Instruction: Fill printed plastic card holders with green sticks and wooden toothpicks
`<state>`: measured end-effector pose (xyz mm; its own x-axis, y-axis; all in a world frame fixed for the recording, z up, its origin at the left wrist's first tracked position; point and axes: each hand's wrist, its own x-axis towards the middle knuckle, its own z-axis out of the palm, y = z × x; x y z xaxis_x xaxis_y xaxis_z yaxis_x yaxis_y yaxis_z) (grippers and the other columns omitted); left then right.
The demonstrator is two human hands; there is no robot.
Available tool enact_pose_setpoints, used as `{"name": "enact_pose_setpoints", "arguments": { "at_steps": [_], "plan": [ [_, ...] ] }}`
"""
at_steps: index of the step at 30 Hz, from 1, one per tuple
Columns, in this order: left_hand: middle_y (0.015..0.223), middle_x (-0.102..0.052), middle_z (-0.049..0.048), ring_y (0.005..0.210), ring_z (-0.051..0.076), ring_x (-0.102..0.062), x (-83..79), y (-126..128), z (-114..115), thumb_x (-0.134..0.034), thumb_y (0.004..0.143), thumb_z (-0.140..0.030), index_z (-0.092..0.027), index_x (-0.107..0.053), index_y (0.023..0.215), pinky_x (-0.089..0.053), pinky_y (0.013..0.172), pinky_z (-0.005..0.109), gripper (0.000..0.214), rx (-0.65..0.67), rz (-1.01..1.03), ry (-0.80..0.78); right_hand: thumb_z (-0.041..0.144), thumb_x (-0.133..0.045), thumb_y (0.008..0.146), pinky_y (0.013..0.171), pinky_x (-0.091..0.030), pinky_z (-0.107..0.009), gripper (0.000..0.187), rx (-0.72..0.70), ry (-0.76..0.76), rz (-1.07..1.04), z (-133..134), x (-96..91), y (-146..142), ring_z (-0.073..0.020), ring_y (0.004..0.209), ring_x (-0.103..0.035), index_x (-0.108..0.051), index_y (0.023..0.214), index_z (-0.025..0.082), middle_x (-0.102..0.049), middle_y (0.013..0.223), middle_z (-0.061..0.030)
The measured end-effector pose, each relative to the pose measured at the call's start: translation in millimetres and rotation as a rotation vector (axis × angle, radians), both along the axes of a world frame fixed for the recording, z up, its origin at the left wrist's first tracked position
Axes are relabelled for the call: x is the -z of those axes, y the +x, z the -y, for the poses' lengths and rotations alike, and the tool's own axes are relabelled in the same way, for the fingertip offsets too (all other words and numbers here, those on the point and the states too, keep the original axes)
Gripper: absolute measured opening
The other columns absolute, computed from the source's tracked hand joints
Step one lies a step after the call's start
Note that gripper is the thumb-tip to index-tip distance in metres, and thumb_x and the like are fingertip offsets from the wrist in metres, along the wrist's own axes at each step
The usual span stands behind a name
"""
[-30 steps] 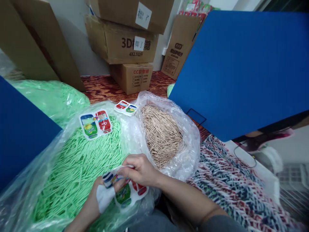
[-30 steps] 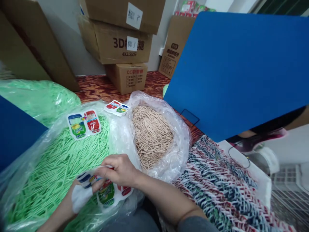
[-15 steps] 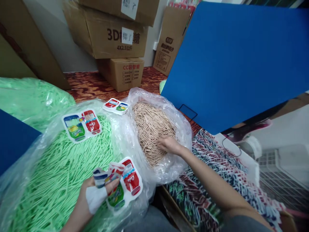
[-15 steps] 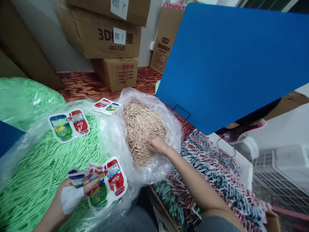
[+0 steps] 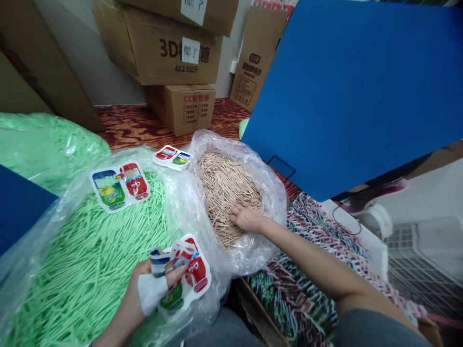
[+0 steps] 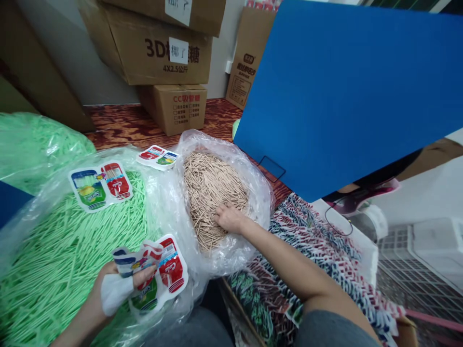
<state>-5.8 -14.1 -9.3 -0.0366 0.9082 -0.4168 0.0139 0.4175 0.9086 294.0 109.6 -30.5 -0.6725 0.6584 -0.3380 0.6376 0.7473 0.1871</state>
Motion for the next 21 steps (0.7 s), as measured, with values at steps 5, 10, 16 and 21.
{"name": "enact_pose_setpoints", "arguments": {
  "at_steps": [5,10,16,21],
  "plan": [
    [0.076,-0.077,0.0066,0.068,0.025,-0.071,0.4,-1.1,0.7,-0.079,0.055,-0.029,-0.014,-0.074,0.078,-0.058,0.063,0.032,0.027,0.025,0.05,-0.006,0.015,-0.038,0.091,0.081,-0.037,-0.037,0.02,-0.05,0.052,0.022,4.0,7.6,3.4,-0.0227,0.094,-0.049,-0.057,0.095,0.012,-0.058,0.095,-0.0116],
    [0.075,-0.077,0.0059,0.067,0.024,-0.071,1.0,-5.0,3.5,-0.08,0.055,-0.029,-0.014,-0.074,0.077,-0.058,0.062,0.031,0.027,-0.008,0.074,-0.015,0.015,-0.038,0.091,0.084,-0.036,-0.038,0.019,-0.038,0.027,-0.071,2.7,18.3,13.0,-0.0233,0.095,-0.048,-0.056,0.095,0.013,-0.057,0.094,-0.0116],
    [0.075,-0.077,0.0068,0.067,0.025,-0.071,-1.9,-2.1,4.0,-0.08,0.055,-0.031,-0.014,-0.074,0.076,-0.058,0.061,0.031,0.028,-0.016,0.107,-0.021,0.016,-0.04,0.09,0.083,-0.037,-0.037,0.016,0.057,-0.076,-0.214,1.6,27.6,30.4,-0.0227,0.093,-0.048,-0.056,0.092,0.014,-0.057,0.095,-0.0122],
    [0.075,-0.076,0.0081,0.068,0.027,-0.072,0.8,1.2,2.7,-0.08,0.054,-0.034,-0.014,-0.074,0.078,-0.059,0.062,0.034,0.032,-0.008,0.084,-0.006,0.016,-0.041,0.088,0.084,-0.037,-0.034,0.014,0.225,-0.154,-0.444,7.8,25.0,48.8,-0.0206,0.088,-0.051,-0.053,0.083,0.017,-0.059,0.086,-0.0081]
  ]
}}
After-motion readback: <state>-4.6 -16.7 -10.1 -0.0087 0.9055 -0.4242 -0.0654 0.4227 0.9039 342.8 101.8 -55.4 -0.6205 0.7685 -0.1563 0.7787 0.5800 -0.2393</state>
